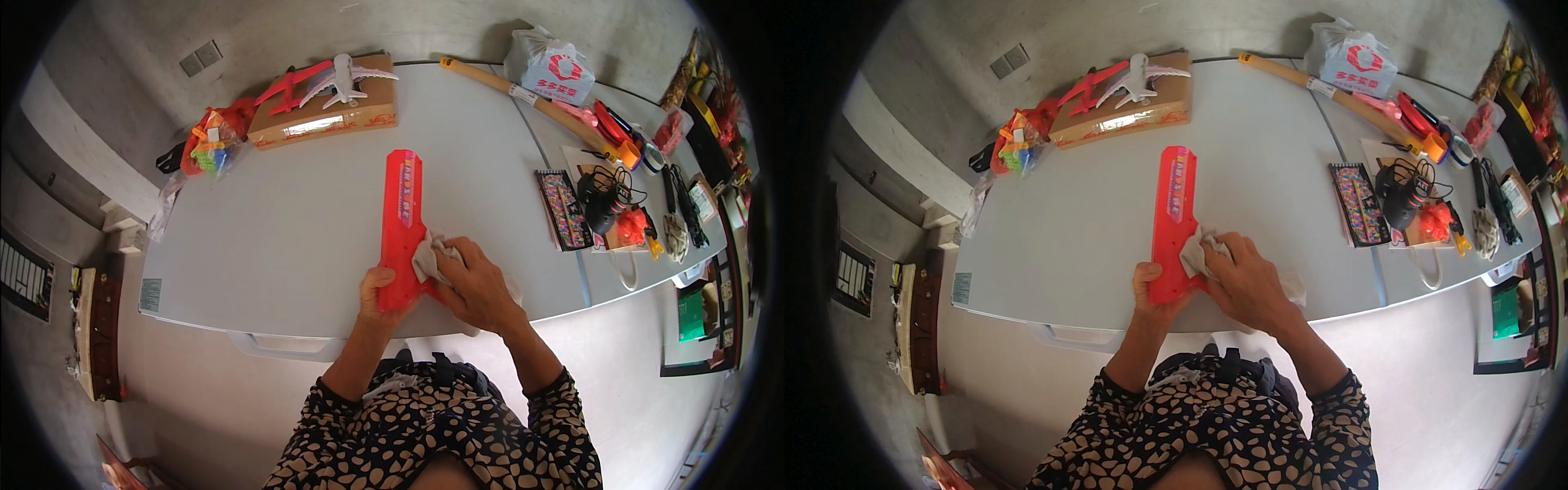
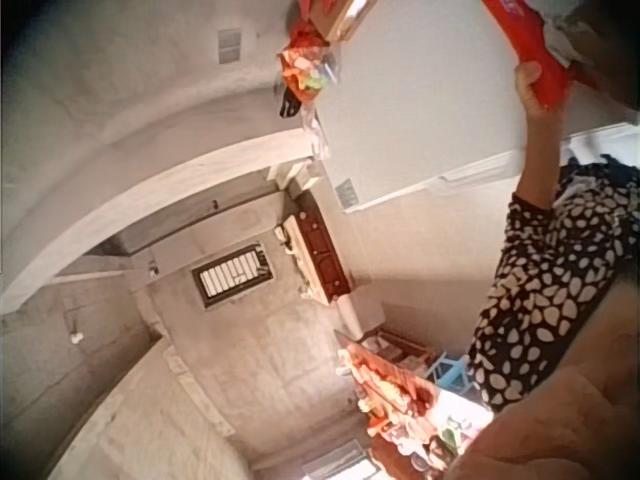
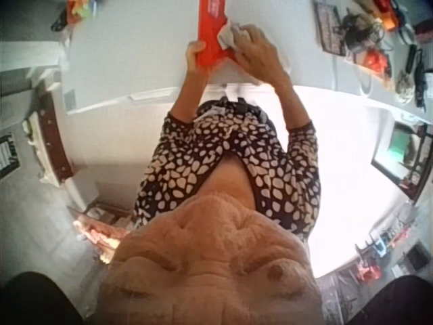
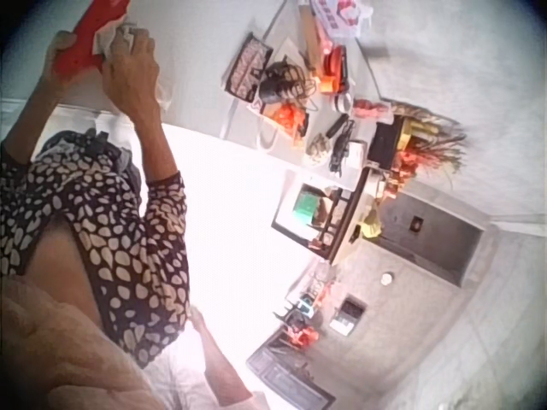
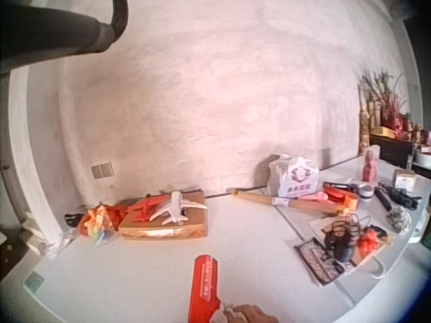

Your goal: The person wipes several toy items on a white table using a cloth. They clean a pink toy airplane, a white toy airplane, a red toy gun, and a small box of colorful beads, then wipe the table surface. The person is wearing a patterned blouse and black shoes.

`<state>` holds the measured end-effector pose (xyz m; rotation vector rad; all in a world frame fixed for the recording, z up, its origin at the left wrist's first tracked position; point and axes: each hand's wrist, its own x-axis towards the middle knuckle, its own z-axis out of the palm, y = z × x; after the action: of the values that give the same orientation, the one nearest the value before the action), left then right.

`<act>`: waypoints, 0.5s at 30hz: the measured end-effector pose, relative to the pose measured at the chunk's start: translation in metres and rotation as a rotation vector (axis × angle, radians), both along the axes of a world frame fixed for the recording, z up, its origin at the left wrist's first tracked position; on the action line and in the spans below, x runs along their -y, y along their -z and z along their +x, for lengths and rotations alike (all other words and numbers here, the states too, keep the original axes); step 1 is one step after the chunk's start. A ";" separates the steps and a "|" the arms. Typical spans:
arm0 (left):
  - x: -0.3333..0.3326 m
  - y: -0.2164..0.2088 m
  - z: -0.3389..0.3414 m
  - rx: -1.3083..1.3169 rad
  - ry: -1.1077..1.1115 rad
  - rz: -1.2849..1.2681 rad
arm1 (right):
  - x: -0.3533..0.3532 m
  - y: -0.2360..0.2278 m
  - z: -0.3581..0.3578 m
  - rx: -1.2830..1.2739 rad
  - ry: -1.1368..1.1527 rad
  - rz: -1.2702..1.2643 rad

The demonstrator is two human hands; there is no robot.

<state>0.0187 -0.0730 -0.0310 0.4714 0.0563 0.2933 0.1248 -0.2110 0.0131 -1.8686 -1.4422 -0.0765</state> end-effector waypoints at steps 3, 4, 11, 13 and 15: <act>-0.006 0.002 -0.003 0.030 0.061 -0.053 | 0.003 -0.007 -0.004 0.005 -0.034 0.050; -0.009 0.005 -0.006 0.017 0.067 -0.071 | -0.001 -0.010 -0.007 0.036 -0.003 0.111; -0.018 0.008 -0.018 0.052 0.081 0.007 | -0.042 -0.025 -0.020 0.277 0.062 0.169; -0.019 0.003 -0.019 0.016 0.071 0.107 | -0.048 -0.030 -0.013 0.240 0.077 0.156; -0.021 0.001 -0.020 -0.029 0.047 0.239 | -0.055 -0.036 -0.005 0.254 0.119 0.186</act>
<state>-0.0012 -0.0518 -0.0317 0.7138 0.0385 0.2480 0.1195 -0.1564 0.0491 -1.8373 -1.4335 -0.5053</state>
